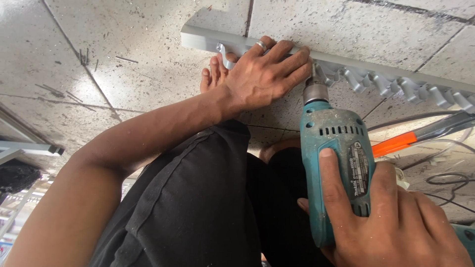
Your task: Drilling a series of holes into a long metal track using a power drill while sitting on the floor.
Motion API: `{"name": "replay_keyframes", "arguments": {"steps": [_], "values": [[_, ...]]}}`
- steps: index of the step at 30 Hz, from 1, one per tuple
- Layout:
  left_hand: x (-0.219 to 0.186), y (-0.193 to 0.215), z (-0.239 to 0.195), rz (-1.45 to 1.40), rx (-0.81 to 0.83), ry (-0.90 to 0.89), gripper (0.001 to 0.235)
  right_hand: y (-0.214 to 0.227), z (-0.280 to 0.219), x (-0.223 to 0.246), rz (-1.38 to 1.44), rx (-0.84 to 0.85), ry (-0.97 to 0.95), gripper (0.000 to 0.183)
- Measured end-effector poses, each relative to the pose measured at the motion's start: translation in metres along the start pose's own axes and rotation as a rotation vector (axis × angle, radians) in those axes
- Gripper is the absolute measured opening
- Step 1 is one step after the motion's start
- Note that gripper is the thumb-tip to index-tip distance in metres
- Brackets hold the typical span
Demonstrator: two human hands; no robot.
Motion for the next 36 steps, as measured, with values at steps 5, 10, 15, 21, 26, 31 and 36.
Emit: {"name": "replay_keyframes", "arguments": {"steps": [5,10,15,21,26,31,36], "values": [[-0.001,-0.009,0.002,0.012,-0.003,-0.015,0.027,-0.005,-0.003,-0.004,0.006,-0.042,-0.011,0.069],[-0.003,-0.008,0.001,0.047,-0.034,-0.042,0.029,-0.016,-0.015,-0.008,0.188,-0.027,-0.041,0.073],[-0.005,-0.006,0.003,0.044,0.001,-0.038,0.026,-0.026,-0.054,0.006,0.238,-0.034,-0.111,0.076],[-0.013,0.0,0.006,0.064,-0.05,-0.01,0.019,-0.056,-0.095,0.02,0.282,0.099,-0.188,0.096],[-0.009,0.017,-0.004,0.014,0.05,0.083,0.027,-0.065,-0.096,0.03,0.228,0.143,-0.2,0.09],[0.021,0.032,-0.033,0.067,0.025,0.081,0.041,-0.059,-0.092,0.032,0.265,0.084,-0.144,0.097],[0.026,0.032,-0.036,0.011,-0.087,0.045,0.026,-0.041,-0.076,0.03,0.314,0.02,-0.099,0.103]]}}
Point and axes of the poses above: each hand's wrist, its own z-axis towards the middle knuckle, its own y-axis out of the back of the hand, x = y × z, the point moved 2 cm from there along z, towards the middle knuckle, and after that the axes turned 5 degrees about -y, right-handed, at the moved point
